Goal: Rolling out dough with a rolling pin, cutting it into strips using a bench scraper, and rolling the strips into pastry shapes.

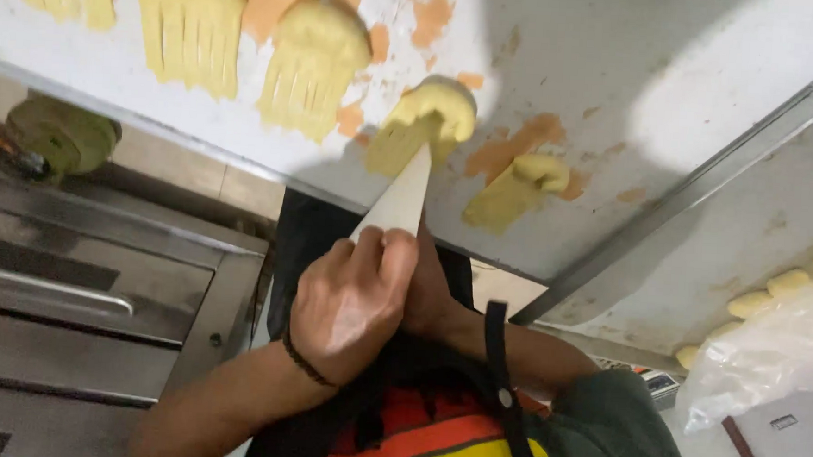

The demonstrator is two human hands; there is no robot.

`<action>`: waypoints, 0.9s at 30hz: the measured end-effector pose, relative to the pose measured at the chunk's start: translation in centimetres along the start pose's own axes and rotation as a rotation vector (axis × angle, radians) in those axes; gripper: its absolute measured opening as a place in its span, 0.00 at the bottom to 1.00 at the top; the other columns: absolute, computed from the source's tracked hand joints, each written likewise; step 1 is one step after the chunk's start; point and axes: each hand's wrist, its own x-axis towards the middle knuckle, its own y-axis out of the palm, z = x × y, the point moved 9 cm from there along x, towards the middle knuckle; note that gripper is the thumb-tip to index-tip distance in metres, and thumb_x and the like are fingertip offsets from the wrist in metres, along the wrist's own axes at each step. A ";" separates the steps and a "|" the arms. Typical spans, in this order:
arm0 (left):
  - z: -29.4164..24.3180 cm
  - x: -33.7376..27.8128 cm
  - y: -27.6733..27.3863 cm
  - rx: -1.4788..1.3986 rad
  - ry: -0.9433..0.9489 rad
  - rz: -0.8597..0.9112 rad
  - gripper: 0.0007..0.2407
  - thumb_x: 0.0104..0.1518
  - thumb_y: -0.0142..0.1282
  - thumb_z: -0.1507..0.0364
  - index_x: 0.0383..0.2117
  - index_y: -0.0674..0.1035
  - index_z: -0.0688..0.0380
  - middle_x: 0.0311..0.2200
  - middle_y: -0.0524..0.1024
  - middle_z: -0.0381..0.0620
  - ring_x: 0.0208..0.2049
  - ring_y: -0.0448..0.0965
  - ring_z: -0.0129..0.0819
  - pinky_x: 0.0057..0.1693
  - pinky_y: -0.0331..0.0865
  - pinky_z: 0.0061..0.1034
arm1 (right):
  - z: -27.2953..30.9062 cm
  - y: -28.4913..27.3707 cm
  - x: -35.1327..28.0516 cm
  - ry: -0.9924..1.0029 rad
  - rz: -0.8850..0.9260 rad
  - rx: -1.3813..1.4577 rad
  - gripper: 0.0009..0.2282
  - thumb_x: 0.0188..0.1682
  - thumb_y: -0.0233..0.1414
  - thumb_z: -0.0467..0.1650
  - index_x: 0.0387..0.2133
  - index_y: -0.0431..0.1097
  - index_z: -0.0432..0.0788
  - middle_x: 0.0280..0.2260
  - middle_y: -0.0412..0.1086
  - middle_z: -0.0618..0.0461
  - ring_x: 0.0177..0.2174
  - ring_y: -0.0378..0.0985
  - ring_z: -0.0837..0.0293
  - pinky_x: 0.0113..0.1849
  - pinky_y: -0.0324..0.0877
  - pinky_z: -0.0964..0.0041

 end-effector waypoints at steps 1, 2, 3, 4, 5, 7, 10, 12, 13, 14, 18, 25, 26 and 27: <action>-0.1 -1.3 -0.6 0.004 -0.011 0.005 0.06 0.48 0.34 0.82 0.19 0.64 0.56 0.10 0.53 0.36 0.09 0.57 0.26 0.18 0.56 0.13 | 0.2 0.0 -0.3 0.004 0.011 0.003 0.07 0.42 0.45 0.31 0.29 0.53 0.43 0.30 0.55 0.48 0.32 0.53 0.56 0.37 0.55 0.59; 0.1 -1.9 0.4 -0.026 -0.007 0.135 0.04 0.47 0.39 0.79 0.19 0.64 0.54 0.13 0.56 0.38 0.12 0.59 0.30 0.20 0.57 0.20 | 0.6 -0.3 0.5 -0.061 0.013 -0.044 0.08 0.42 0.44 0.32 0.30 0.53 0.42 0.31 0.54 0.46 0.34 0.53 0.53 0.38 0.55 0.57; 0.2 -2.6 1.6 -0.054 -0.004 0.266 0.04 0.45 0.44 0.76 0.19 0.63 0.52 0.16 0.59 0.40 0.15 0.62 0.34 0.22 0.58 0.26 | 1.0 -0.8 1.4 -0.125 0.015 -0.092 0.10 0.42 0.44 0.33 0.32 0.53 0.41 0.33 0.54 0.43 0.35 0.53 0.51 0.39 0.54 0.55; -0.1 -2.3 1.5 -0.057 0.014 0.269 0.04 0.45 0.44 0.76 0.19 0.63 0.52 0.16 0.59 0.40 0.15 0.62 0.34 0.22 0.58 0.26 | 1.1 -1.0 1.4 -0.122 -0.003 -0.091 0.10 0.42 0.44 0.33 0.32 0.53 0.41 0.33 0.54 0.43 0.35 0.53 0.51 0.39 0.54 0.55; -0.3 -2.1 1.4 -0.056 0.026 0.258 0.04 0.45 0.44 0.78 0.20 0.63 0.53 0.16 0.59 0.40 0.15 0.61 0.34 0.21 0.57 0.26 | 1.3 -0.9 1.4 -0.159 -0.008 -0.130 0.12 0.42 0.44 0.34 0.33 0.53 0.40 0.34 0.54 0.41 0.37 0.53 0.48 0.40 0.54 0.53; -0.7 -2.0 1.8 -0.059 0.016 0.273 0.05 0.45 0.43 0.79 0.20 0.62 0.54 0.16 0.58 0.40 0.14 0.60 0.33 0.21 0.57 0.25 | 1.5 -0.5 -0.1 -0.171 0.010 -0.160 0.13 0.43 0.44 0.35 0.35 0.53 0.38 0.36 0.53 0.39 0.39 0.52 0.46 0.41 0.53 0.51; -1.0 -1.5 1.0 -0.030 0.037 0.133 0.07 0.44 0.41 0.86 0.22 0.62 0.58 0.15 0.56 0.41 0.12 0.55 0.29 0.17 0.51 0.21 | 2.5 -0.1 -1.0 -0.249 0.066 -0.232 0.17 0.43 0.44 0.37 0.38 0.53 0.36 0.39 0.53 0.35 0.42 0.52 0.41 0.44 0.52 0.47; -0.8 -3.0 1.5 -0.010 0.014 0.244 0.05 0.47 0.44 0.79 0.20 0.63 0.53 0.16 0.59 0.39 0.15 0.61 0.32 0.22 0.57 0.25 | 3.6 -0.2 -0.3 -0.357 0.083 -0.322 0.21 0.43 0.43 0.39 0.41 0.53 0.33 0.42 0.52 0.31 0.45 0.52 0.36 0.46 0.51 0.42; -0.6 -3.0 1.6 -0.008 0.022 0.235 0.05 0.47 0.44 0.79 0.20 0.63 0.53 0.16 0.59 0.39 0.15 0.61 0.32 0.22 0.57 0.25 | 3.8 -0.5 0.0 -0.364 0.074 -0.326 0.21 0.43 0.43 0.39 0.41 0.53 0.33 0.42 0.52 0.31 0.45 0.52 0.36 0.46 0.51 0.42; -0.4 -3.6 1.3 -0.069 -0.003 0.228 0.06 0.50 0.43 0.79 0.19 0.62 0.55 0.14 0.57 0.40 0.13 0.58 0.30 0.19 0.55 0.23 | 4.2 -0.2 -0.6 -0.397 0.092 -0.358 0.23 0.43 0.43 0.40 0.42 0.53 0.32 0.44 0.51 0.29 0.47 0.52 0.33 0.47 0.50 0.40; -1.2 -4.6 -0.1 -0.251 0.016 0.216 0.03 0.50 0.41 0.82 0.22 0.63 0.62 0.22 0.65 0.49 0.14 0.59 0.32 0.21 0.57 0.22 | 10.0 -1.4 -1.1 -0.679 0.001 -0.426 0.19 0.49 0.31 0.39 0.31 0.57 0.31 0.29 0.58 0.32 0.29 0.61 0.37 0.35 0.58 0.47; -5.6 -3.3 2.4 -0.169 0.178 0.210 0.02 0.49 0.40 0.80 0.25 0.63 0.59 0.19 0.61 0.44 0.14 0.58 0.32 0.21 0.55 0.23 | 6.6 -5.5 -2.9 -0.496 -0.230 -0.401 0.12 0.47 0.38 0.33 0.32 0.55 0.33 0.29 0.56 0.38 0.27 0.56 0.44 0.29 0.54 0.54; -6.1 -3.6 3.2 -0.169 0.171 0.246 0.02 0.48 0.41 0.79 0.24 0.64 0.59 0.19 0.61 0.44 0.14 0.60 0.33 0.20 0.55 0.24 | 6.1 -6.1 -2.9 -0.449 -0.245 -0.374 0.09 0.46 0.39 0.31 0.29 0.55 0.34 0.27 0.54 0.42 0.26 0.54 0.47 0.27 0.52 0.57; -6.5 -3.8 4.1 -0.168 0.165 0.282 0.01 0.47 0.42 0.79 0.23 0.65 0.59 0.18 0.62 0.44 0.14 0.61 0.33 0.19 0.55 0.25 | 5.5 -6.6 -2.9 -0.402 -0.260 -0.347 0.06 0.45 0.40 0.29 0.26 0.55 0.35 0.25 0.52 0.45 0.25 0.52 0.50 0.25 0.49 0.59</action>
